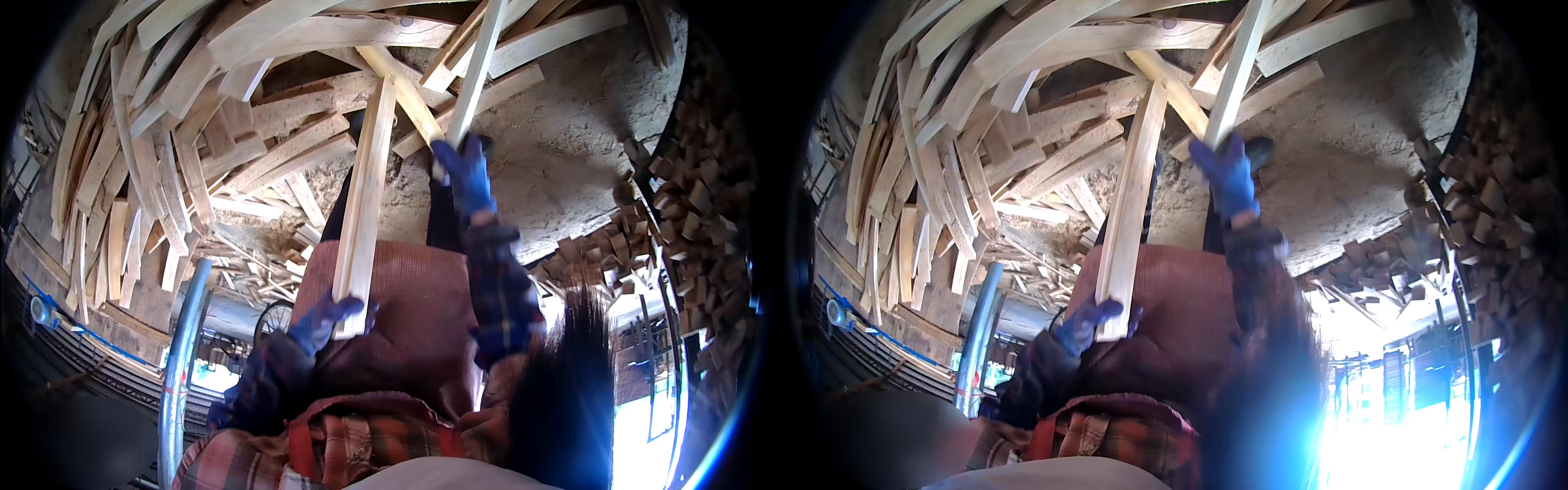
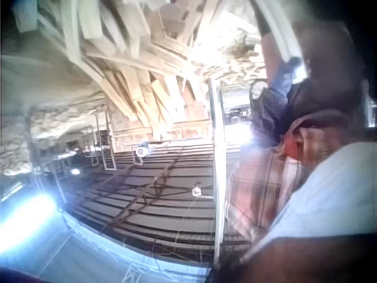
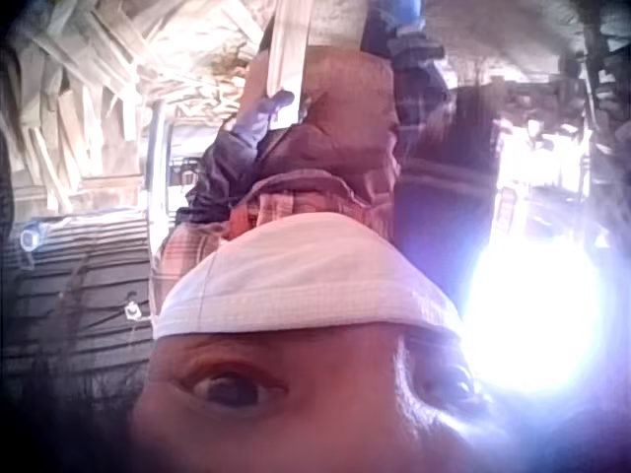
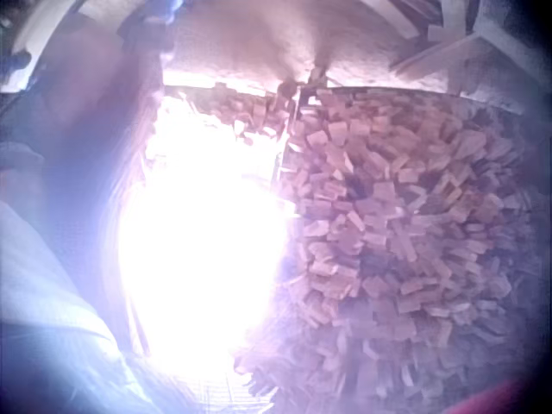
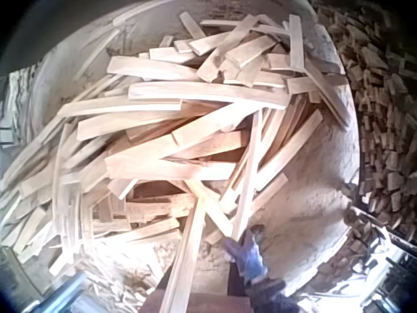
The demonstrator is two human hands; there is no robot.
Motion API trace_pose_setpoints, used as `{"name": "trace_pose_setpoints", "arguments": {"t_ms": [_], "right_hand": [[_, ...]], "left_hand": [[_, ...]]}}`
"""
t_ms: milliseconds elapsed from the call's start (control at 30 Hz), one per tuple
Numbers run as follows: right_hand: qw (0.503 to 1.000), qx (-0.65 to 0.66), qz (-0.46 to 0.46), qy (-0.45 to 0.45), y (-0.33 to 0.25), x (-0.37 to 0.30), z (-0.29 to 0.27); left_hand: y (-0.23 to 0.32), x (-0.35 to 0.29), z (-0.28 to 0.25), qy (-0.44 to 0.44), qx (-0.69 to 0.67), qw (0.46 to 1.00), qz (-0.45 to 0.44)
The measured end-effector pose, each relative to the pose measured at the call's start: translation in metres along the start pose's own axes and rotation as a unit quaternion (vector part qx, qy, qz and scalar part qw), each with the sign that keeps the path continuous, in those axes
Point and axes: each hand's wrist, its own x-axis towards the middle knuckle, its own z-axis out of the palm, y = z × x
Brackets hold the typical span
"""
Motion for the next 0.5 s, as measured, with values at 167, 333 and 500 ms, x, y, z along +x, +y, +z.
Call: {"name": "trace_pose_setpoints", "arguments": {"t_ms": [167, 333, 500], "right_hand": [[0.985, -0.121, 0.092, -0.086, 0.010, -0.198, 0.028], [0.983, -0.097, 0.075, -0.137, 0.048, -0.201, 0.060], [0.946, -0.194, 0.093, -0.243, 0.030, -0.189, 0.064]], "left_hand": [[0.004, 0.033, 0.017, -0.002, -0.012, 0.996, 0.088], [0.016, 0.054, -0.001, 0.104, 0.227, 0.944, 0.217], [0.029, 0.044, -0.002, 0.111, 0.321, 0.894, 0.293]]}}
